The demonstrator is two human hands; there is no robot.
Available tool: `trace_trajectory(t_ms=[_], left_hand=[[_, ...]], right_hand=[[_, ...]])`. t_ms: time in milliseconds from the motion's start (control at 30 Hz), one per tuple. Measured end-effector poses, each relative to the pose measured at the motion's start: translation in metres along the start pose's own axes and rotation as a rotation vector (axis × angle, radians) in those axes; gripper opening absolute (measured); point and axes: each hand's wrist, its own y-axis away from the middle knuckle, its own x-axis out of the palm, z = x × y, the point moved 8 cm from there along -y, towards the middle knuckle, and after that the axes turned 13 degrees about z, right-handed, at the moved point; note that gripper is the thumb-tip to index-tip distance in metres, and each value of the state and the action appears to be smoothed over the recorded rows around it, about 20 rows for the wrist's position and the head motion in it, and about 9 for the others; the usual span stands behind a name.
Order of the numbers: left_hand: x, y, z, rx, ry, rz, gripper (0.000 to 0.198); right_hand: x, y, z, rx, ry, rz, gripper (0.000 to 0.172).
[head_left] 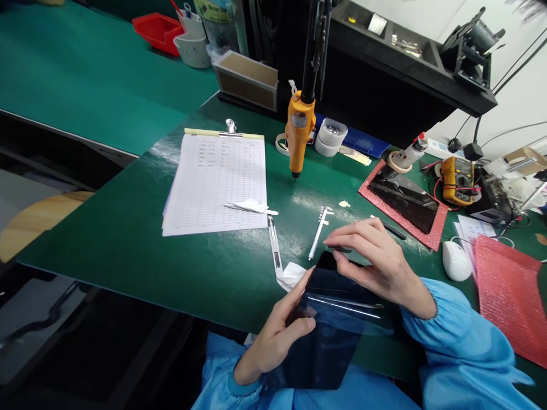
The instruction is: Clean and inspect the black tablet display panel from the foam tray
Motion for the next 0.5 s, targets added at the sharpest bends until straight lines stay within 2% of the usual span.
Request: trace_trajectory(t_ms=[133, 267, 500], left_hand=[[0.0, -0.001, -0.002, 0.002, 0.027, 0.005, 0.071], [0.0, -0.002, -0.003, 0.01, 0.022, 0.006, 0.07], [-0.001, 0.0, 0.0, 0.004, -0.004, -0.016, 0.07]], right_hand=[[-0.004, 0.0, -0.006, 0.024, 0.015, 0.037, 0.017], [-0.011, 0.001, -0.01, 0.064, -0.057, 0.01, 0.016], [0.001, -0.001, -0.009, 0.018, -0.081, 0.127, 0.017]])
